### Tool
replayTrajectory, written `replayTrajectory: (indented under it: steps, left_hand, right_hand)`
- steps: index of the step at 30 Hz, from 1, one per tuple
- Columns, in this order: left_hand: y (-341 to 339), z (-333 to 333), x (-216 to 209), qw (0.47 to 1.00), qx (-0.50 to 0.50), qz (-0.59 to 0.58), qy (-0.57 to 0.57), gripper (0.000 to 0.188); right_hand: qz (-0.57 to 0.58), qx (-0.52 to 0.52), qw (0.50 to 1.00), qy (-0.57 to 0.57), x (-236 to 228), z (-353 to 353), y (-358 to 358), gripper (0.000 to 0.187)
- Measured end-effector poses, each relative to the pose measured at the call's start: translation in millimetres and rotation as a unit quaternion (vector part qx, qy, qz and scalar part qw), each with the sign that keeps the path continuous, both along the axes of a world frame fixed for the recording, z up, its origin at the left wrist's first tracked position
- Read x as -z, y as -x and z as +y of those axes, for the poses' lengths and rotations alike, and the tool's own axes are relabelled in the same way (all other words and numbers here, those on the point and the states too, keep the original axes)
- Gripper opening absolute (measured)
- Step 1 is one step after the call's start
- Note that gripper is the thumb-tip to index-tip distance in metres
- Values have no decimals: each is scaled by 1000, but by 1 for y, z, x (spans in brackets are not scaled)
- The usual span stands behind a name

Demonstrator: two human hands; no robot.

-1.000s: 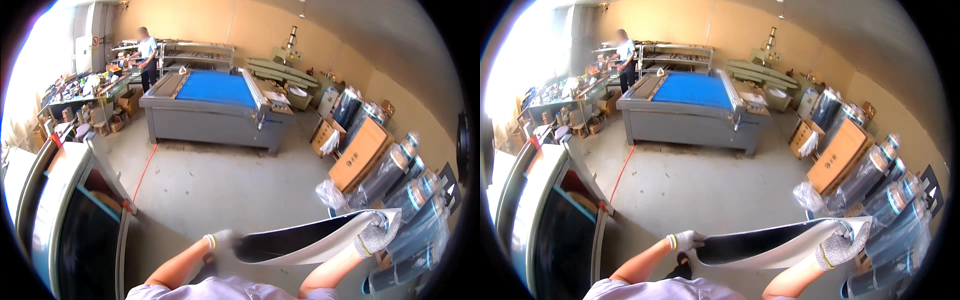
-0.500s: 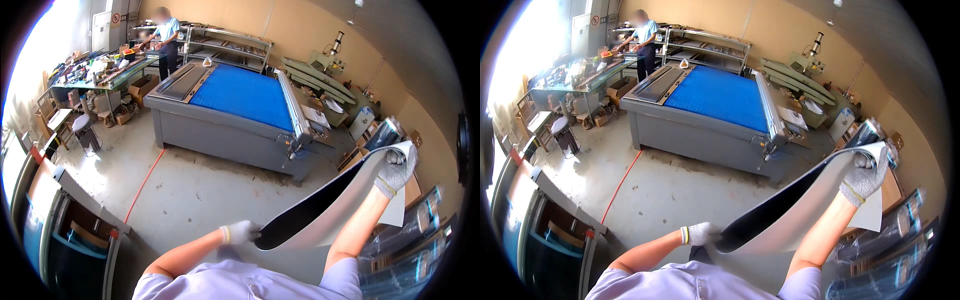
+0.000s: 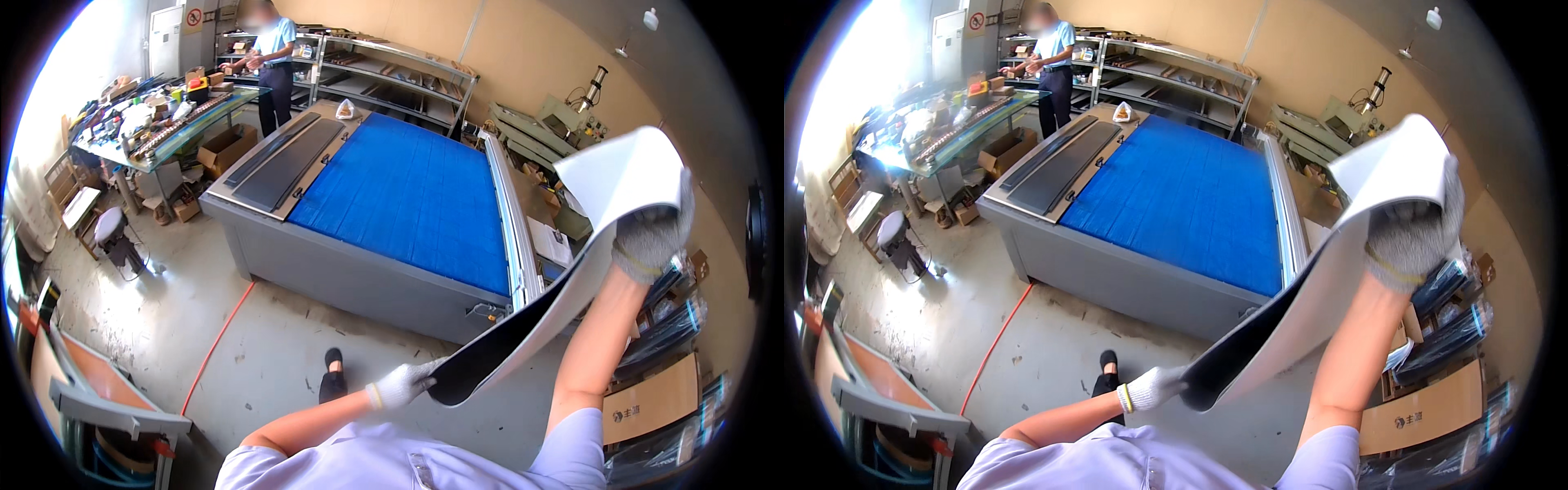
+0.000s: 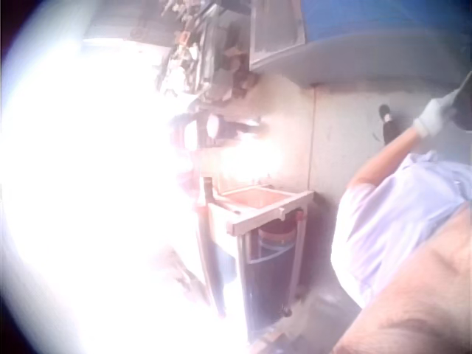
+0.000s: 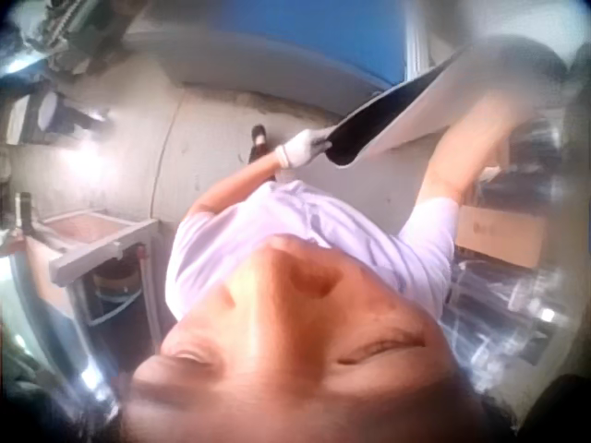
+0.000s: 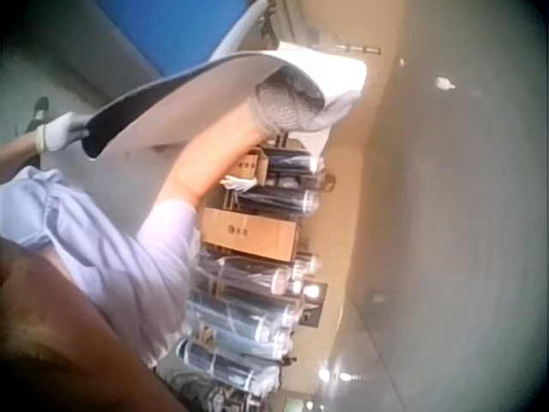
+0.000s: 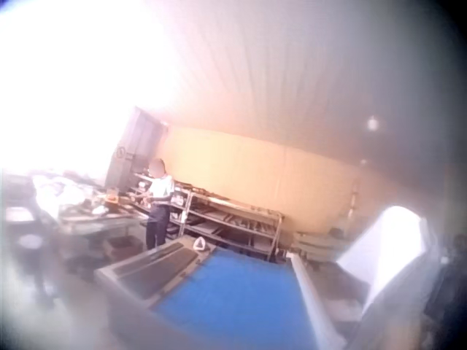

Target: The person places a large dark sheet onto a cutting machine, operates the control panel to cut the sheet into strips, and then uses a utility knife to manually separate the cut pieces. The person handles the sheet and the resulting strips throughout the process.

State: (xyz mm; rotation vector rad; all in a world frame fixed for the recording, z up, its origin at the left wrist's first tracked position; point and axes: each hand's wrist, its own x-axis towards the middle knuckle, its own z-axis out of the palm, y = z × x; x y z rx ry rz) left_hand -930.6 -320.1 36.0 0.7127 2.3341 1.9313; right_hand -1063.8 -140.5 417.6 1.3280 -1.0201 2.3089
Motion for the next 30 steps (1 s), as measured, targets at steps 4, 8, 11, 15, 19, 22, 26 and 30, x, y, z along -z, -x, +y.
replayTrajectory:
  steps: [4,8,11,15,19,22,26,30]
  left_hand:
    - [132,-40,37,999,-34,21,-25,56]
    - [277,-75,63,999,-48,11,-3,64]
    - [396,-111,97,997,-60,44,-8,71]
    - [542,-177,161,963,-229,82,115,73]
    - [569,-202,126,943,-312,-97,61,72]
    - [552,-245,127,911,-382,-140,-66,55]
    - [503,-297,144,877,-420,-159,-169,34]
    - [471,-325,137,809,-448,-175,-336,37]
  right_hand:
    - [-72,4,997,-31,16,-80,139,25]
    - [-151,-19,986,-67,35,-144,291,34]
    - [-203,95,974,-29,41,-222,360,28]
    - [-175,155,954,-188,87,-284,451,18]
    - [-173,223,887,-365,162,-337,506,20]
    - [-184,140,866,-443,210,-405,501,22]
    - [-91,113,874,-464,278,-484,472,30]
    - [-169,5,846,-506,311,-516,473,42]
